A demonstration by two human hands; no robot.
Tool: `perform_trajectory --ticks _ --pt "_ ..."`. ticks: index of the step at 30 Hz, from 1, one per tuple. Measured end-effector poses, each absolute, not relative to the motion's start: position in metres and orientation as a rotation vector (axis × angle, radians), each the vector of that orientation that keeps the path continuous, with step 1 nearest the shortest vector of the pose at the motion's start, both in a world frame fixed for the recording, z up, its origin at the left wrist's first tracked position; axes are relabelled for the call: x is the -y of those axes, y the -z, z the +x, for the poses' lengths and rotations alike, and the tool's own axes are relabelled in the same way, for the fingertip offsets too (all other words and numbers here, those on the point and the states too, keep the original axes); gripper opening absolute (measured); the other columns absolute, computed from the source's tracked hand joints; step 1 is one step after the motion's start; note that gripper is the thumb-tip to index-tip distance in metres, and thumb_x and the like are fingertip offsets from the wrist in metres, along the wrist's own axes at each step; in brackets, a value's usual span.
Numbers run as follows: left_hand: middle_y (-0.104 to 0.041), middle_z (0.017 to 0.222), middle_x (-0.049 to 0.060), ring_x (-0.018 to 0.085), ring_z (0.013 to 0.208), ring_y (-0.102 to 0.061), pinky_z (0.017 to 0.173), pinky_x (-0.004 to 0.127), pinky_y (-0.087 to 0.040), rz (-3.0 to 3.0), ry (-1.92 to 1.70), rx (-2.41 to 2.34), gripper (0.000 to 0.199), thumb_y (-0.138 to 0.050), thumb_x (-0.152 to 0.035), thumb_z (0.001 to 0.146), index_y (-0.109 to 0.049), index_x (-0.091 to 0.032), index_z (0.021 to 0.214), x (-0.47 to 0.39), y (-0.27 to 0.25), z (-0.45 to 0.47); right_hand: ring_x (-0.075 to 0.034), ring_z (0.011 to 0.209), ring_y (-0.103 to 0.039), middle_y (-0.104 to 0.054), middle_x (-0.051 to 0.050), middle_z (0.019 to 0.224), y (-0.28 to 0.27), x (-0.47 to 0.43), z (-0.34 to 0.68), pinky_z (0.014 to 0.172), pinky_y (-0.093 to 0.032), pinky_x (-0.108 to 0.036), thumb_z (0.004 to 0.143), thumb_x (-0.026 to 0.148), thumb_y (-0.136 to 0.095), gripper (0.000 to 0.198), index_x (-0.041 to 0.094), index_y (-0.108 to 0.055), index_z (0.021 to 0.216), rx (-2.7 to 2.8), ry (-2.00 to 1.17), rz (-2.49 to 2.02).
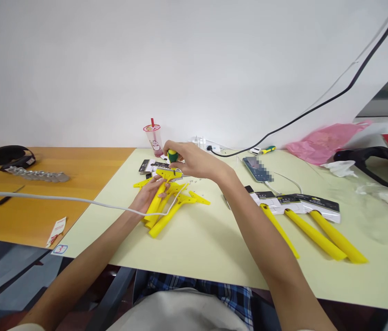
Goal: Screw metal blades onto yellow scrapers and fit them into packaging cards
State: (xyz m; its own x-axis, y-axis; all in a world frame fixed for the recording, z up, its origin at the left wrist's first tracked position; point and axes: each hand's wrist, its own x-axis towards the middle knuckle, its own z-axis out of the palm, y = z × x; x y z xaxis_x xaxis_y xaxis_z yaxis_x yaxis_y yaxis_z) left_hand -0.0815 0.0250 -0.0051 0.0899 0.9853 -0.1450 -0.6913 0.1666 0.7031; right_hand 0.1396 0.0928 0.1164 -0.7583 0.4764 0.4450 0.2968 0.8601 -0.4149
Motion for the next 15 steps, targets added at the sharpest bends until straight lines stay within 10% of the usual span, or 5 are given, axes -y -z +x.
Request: perform_trajectory --ticks 15 --pt "-0.069 0.104 0.003 0.014 0.083 -0.07 0.047 0.016 -0.042 0.552 -1.305 -0.727 0.043 -0.092 -0.009 0.075 -0.06 -0.02 0.102 -0.0239 0.0051 -0.0787 -0.02 0.082 -0.07 -0.074 -0.002 0.094 -0.1214 -0.0879 0.1382 0.073 -0.049 -0.033 0.093 0.031 -0.079 0.028 0.025 -0.053 0.104 2.427 -0.485 -0.683"
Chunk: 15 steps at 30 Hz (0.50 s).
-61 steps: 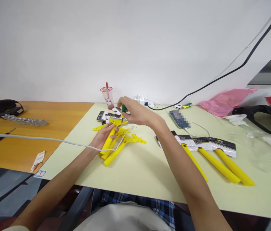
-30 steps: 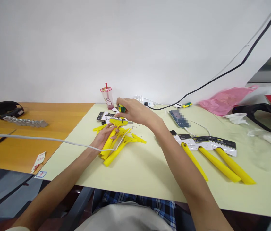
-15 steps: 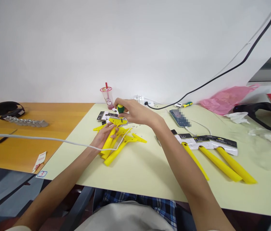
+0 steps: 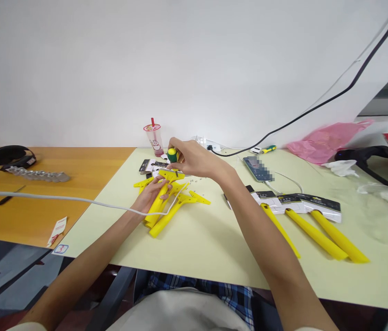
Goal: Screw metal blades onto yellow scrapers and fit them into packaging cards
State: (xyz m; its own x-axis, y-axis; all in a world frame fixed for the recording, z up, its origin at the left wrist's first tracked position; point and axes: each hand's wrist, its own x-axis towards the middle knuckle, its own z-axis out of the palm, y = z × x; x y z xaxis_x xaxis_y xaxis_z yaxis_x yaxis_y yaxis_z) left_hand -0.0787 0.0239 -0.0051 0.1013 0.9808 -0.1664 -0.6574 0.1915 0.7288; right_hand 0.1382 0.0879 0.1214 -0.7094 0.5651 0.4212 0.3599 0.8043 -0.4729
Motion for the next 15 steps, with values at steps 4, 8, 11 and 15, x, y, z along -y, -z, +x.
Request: perform_trajectory --ticks 4,8,11,15 --pt "-0.07 0.108 0.002 0.011 0.082 -0.069 0.046 0.015 -0.042 0.548 -1.331 -0.705 0.042 -0.09 -0.01 0.077 -0.061 -0.02 0.104 -0.023 0.001 -0.079 -0.021 0.084 -0.071 -0.075 -0.002 0.095 -0.125 -0.083 0.138 0.073 -0.049 -0.033 0.093 0.031 -0.08 0.028 0.026 -0.055 0.105 2.386 -0.466 -0.713" --pt "-0.07 0.108 0.002 0.011 0.084 -0.069 0.047 0.015 -0.043 0.542 -1.336 -0.674 0.04 -0.09 -0.01 0.079 -0.062 -0.02 0.106 -0.022 -0.001 -0.079 -0.022 0.089 -0.071 -0.075 -0.003 0.1 -0.13 -0.076 0.139 0.076 -0.05 -0.034 0.095 0.032 -0.078 0.026 0.026 -0.056 0.107 2.383 -0.415 -0.699" --pt "-0.07 0.105 0.002 0.011 0.084 -0.07 0.047 0.015 -0.043 0.536 -1.355 -0.674 0.039 -0.089 -0.01 0.08 -0.062 -0.019 0.106 -0.024 0.003 -0.079 -0.022 0.09 -0.071 -0.075 -0.003 0.101 -0.136 -0.068 0.141 0.079 -0.054 -0.036 0.096 0.031 -0.077 0.025 0.025 -0.057 0.11 2.345 -0.431 -0.653" --pt "-0.069 0.102 0.003 0.011 0.083 -0.07 0.047 0.015 -0.043 0.517 -1.386 -0.705 0.039 -0.088 -0.008 0.078 -0.061 -0.018 0.104 -0.029 0.012 -0.081 -0.023 0.092 -0.073 -0.077 -0.005 0.109 -0.148 -0.059 0.152 0.085 -0.057 -0.039 0.098 0.034 -0.076 0.026 0.026 -0.06 0.115 2.287 -0.455 -0.622"
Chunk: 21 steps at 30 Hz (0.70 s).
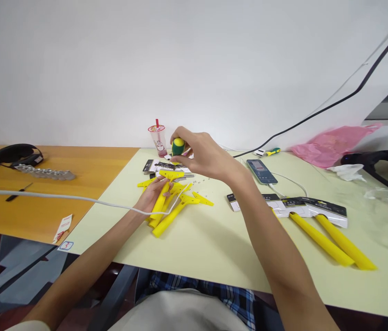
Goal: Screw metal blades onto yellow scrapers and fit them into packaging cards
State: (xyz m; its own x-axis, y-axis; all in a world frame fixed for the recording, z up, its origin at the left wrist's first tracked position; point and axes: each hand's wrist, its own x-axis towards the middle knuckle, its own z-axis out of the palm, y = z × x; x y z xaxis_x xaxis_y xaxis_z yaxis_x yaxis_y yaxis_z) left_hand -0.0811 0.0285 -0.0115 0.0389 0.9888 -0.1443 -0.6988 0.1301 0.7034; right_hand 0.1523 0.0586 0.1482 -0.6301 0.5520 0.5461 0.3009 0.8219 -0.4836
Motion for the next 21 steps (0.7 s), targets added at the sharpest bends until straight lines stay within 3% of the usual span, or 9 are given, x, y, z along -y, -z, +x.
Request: perform_trajectory --ticks 3,7,13,21 --pt "-0.069 0.104 0.003 0.011 0.082 -0.07 0.048 0.016 -0.044 0.527 -1.382 -0.704 0.04 -0.089 -0.008 0.078 -0.061 -0.019 0.105 -0.029 0.013 -0.082 -0.025 0.089 -0.073 -0.077 -0.005 0.101 -0.15 -0.065 0.165 0.076 -0.054 -0.038 0.095 0.032 -0.078 0.023 0.027 -0.064 0.113 2.368 -0.434 -0.789" --pt "-0.069 0.105 0.002 0.011 0.083 -0.07 0.05 0.016 -0.045 0.558 -1.373 -0.703 0.04 -0.089 -0.01 0.079 -0.061 -0.02 0.105 -0.028 0.01 -0.082 -0.021 0.07 -0.066 -0.075 -0.002 0.086 -0.134 -0.095 0.172 0.062 -0.044 -0.032 0.087 0.024 -0.082 0.024 0.027 -0.068 0.107 2.487 -0.486 -1.059" --pt "-0.069 0.105 0.002 0.011 0.084 -0.07 0.049 0.015 -0.044 0.578 -1.364 -0.715 0.043 -0.091 -0.012 0.077 -0.061 -0.02 0.106 -0.029 0.011 -0.085 -0.021 0.087 -0.067 -0.075 -0.005 0.103 -0.098 -0.136 0.161 0.069 -0.043 -0.029 0.088 0.02 -0.077 0.022 0.023 -0.07 0.109 2.592 -0.456 -1.089" --pt "-0.067 0.104 0.002 0.011 0.083 -0.069 0.049 0.015 -0.045 0.564 -1.348 -0.701 0.044 -0.092 -0.011 0.076 -0.061 -0.02 0.107 -0.029 0.011 -0.084 -0.021 0.089 -0.066 -0.075 -0.005 0.105 -0.076 -0.152 0.156 0.071 -0.042 -0.029 0.087 0.021 -0.079 0.023 0.024 -0.067 0.107 2.642 -0.493 -1.111"
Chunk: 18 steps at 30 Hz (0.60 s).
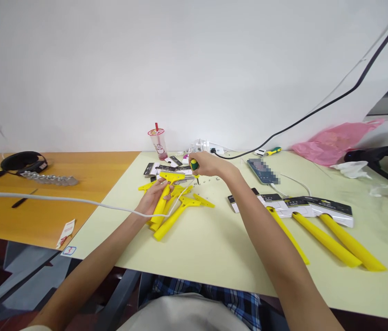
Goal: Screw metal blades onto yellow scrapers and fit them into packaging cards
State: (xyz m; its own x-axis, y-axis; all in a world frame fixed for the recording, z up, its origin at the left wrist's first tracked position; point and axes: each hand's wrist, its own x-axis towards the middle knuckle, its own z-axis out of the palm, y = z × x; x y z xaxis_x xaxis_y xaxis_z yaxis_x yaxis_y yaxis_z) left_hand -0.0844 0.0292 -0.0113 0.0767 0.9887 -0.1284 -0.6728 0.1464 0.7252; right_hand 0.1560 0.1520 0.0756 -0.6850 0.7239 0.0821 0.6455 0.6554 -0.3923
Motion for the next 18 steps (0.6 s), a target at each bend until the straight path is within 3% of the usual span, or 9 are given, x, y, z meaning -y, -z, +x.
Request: perform_trajectory --ticks 8,18 --pt "-0.067 0.107 0.002 0.011 0.083 -0.069 0.05 0.016 -0.046 0.563 -1.345 -0.698 0.042 -0.091 -0.013 0.079 -0.059 -0.021 0.105 -0.027 0.011 -0.083 -0.02 0.084 -0.064 -0.074 -0.004 0.1 -0.084 -0.147 0.158 0.069 -0.041 -0.029 0.088 0.019 -0.077 0.02 0.023 -0.067 0.105 2.638 -0.512 -1.143" --pt "-0.069 0.109 0.004 0.011 0.084 -0.068 0.05 0.016 -0.045 0.585 -1.331 -0.736 0.041 -0.091 -0.012 0.078 -0.062 -0.019 0.105 -0.027 0.008 -0.082 -0.023 0.081 -0.07 -0.077 -0.003 0.093 -0.142 -0.105 0.192 0.07 -0.048 -0.034 0.089 0.034 -0.081 0.023 0.027 -0.07 0.107 2.435 -0.448 -1.116"
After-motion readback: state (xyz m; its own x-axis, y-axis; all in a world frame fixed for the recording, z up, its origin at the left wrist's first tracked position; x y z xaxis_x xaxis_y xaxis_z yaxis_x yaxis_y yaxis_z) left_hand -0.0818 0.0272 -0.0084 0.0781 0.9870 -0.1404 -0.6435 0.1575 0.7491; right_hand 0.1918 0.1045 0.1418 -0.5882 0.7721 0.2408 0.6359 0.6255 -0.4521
